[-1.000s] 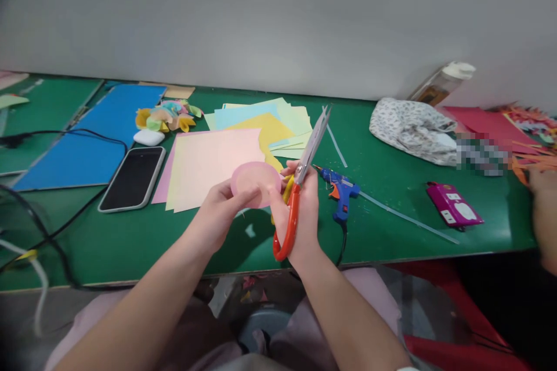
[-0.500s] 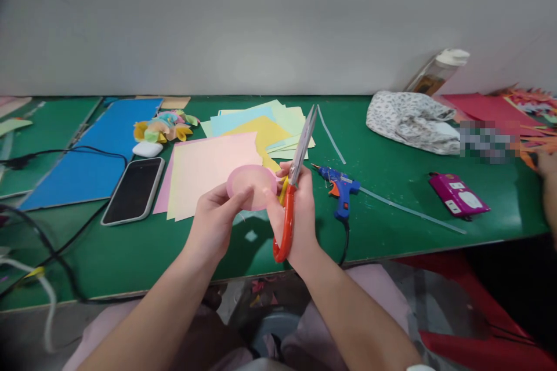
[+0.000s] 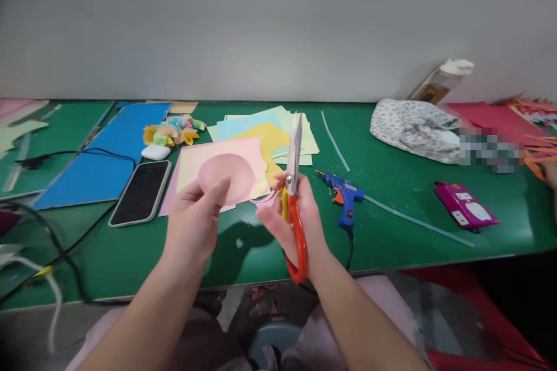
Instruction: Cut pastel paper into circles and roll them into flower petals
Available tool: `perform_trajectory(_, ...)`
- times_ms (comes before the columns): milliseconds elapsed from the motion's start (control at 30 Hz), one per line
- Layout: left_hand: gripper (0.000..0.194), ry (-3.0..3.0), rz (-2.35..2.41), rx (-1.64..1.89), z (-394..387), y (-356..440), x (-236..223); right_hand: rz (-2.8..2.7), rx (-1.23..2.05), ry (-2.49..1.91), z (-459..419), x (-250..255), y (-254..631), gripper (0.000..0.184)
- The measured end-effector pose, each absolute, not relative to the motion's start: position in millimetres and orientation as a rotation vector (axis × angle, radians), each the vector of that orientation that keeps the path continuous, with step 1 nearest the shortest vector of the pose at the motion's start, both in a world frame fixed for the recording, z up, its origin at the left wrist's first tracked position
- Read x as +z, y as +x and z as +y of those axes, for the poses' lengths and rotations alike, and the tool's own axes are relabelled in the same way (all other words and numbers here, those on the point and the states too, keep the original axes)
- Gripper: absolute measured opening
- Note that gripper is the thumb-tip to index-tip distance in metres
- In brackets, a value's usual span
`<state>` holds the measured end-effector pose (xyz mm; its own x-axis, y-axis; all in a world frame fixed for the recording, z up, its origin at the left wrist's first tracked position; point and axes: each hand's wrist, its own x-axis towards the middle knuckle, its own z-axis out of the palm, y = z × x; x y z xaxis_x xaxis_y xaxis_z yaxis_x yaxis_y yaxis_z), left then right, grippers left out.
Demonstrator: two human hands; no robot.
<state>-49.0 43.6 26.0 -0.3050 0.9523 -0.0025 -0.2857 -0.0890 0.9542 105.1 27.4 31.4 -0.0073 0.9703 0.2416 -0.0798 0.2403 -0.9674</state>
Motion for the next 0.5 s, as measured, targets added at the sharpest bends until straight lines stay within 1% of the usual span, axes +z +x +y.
perform_trajectory(67, 0.014, 0.811, 1.170, 1.705, 45, -57, 33, -1.402, 1.185, -0.861, 22, 30, 109, 0.063)
perform_trajectory(100, 0.016, 0.799, 1.169, 1.755, 46, -61, 37, -1.486, 1.240, -0.876, 20, 30, 110, 0.071)
perform_trajectory(167, 0.017, 0.775, 1.164, 1.856, 44, -67, 46, -1.670, 1.294, -0.910, 16, 30, 109, 0.084)
perform_trajectory(200, 0.017, 0.758, 1.161, 1.902, 43, -69, 50, -1.747, 1.288, -0.917, 14, 30, 107, 0.087)
perform_trajectory(267, 0.016, 0.709, 1.150, 1.983, 40, -73, 57, -1.838, 1.247, -0.908, 12, 31, 103, 0.088)
perform_trajectory(367, 0.015, 0.642, 1.120, 2.057, 35, -77, 64, -1.872, 1.206, -0.888, 9, 30, 98, 0.083)
perform_trajectory(500, 0.013, 0.648, 1.156, 2.109, 31, -79, 66, -1.892, 1.215, -0.855, 7, 26, 99, 0.080)
